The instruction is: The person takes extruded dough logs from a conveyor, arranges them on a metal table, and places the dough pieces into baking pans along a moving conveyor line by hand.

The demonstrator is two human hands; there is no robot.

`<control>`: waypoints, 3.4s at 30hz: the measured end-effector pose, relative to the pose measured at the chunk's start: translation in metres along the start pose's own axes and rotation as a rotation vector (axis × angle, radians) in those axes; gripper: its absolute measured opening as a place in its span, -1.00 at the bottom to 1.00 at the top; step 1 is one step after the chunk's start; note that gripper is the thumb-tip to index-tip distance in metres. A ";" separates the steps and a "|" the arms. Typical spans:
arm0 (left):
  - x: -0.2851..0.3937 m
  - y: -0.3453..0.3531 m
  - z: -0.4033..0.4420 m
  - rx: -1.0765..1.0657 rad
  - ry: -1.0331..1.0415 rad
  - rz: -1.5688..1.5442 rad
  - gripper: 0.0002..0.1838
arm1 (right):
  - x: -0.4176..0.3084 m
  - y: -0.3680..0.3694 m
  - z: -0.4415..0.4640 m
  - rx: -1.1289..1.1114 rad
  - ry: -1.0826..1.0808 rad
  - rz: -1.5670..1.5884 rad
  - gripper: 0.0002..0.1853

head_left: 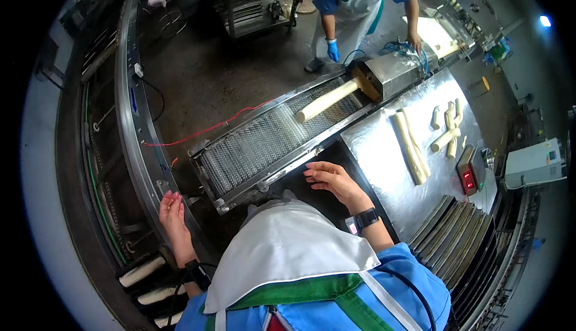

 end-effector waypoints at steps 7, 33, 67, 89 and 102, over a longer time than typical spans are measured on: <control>-0.039 0.018 -0.022 0.002 -0.105 -0.030 -0.69 | 0.000 -0.035 -0.020 0.056 0.046 -0.031 -0.59; -0.051 0.031 -0.043 0.010 -0.201 -0.070 -0.70 | -0.001 -0.029 -0.010 0.018 0.070 -0.023 -0.65; -0.097 0.239 -0.019 -0.804 -0.539 0.606 -0.67 | 0.008 -0.079 -0.033 0.119 -0.036 -0.132 -0.50; -0.061 0.486 -0.166 -1.476 -0.073 0.693 -0.54 | -0.106 -0.212 -0.138 0.462 -0.487 -0.117 -0.57; -0.138 0.467 -0.019 -0.681 0.752 1.449 -0.38 | -0.231 -0.577 -0.406 1.404 -0.279 -0.508 -0.52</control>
Point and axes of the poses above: each hand's wrist, its own z-axis towards the middle knuckle, its own y-axis out of the palm, x = y × z, the point moved 7 cm from there along z, towards the middle knuckle, and after that the axes turned 6 degrees about -y, right-handed, at the moved point
